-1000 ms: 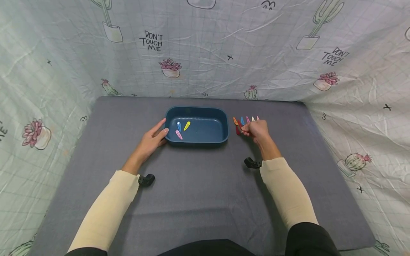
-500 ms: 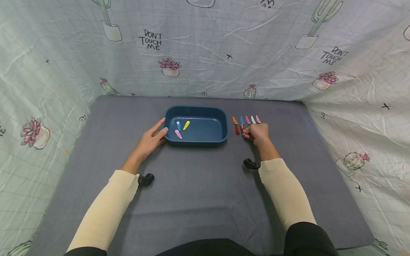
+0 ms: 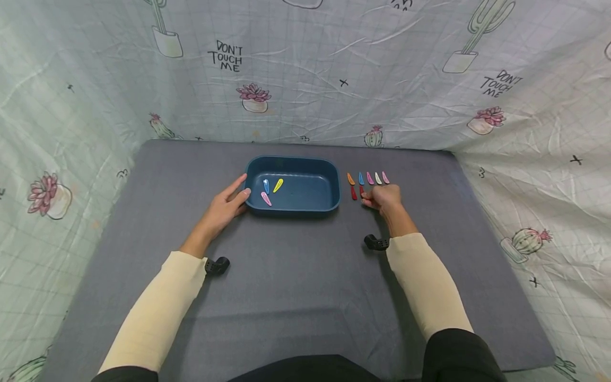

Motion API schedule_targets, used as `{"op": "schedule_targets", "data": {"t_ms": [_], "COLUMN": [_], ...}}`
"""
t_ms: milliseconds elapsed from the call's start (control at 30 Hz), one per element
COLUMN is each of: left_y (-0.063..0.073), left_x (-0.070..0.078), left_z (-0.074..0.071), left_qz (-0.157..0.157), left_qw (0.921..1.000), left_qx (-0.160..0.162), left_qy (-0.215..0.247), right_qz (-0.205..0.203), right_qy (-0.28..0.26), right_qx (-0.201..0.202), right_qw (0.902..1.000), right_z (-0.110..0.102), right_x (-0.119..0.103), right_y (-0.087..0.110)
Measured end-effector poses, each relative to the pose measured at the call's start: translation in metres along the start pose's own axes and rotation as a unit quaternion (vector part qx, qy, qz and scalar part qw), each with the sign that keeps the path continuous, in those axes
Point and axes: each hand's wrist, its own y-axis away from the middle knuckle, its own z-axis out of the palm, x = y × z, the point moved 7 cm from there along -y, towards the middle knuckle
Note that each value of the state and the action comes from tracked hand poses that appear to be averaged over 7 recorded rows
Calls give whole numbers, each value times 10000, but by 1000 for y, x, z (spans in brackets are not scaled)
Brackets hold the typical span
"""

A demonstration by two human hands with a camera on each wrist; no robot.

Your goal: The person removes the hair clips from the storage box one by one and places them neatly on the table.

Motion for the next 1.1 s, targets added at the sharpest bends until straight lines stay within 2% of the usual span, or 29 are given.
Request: {"op": "schedule_targets", "data": {"t_ms": [200,367,500,733,1100], "left_y": [1,0,-1,-4,-1], "left_x": [2,2,1,-3,-2], "left_z": [-2,-4,-3,-3,0], "left_qz": [33,58,86,-46,22], "left_qw": [10000,10000,10000,9999,9998], "left_qx": [-47,-3,9,106,-1], "left_qy": [39,28,30,-104,177], "right_qz": [-103,-629,-965,-1112,-1504], "right_qy": [330,817,827,910,1251], "right_qx": [-73,-192,-523,-1032,-1661], "right_qw": [9994,9945,9905,9842,9665], "right_z": [-4,3,19,49,103], "right_x": [-7,-27,-45,-63,-68], "right_y": [7,21,39,62,69]}}
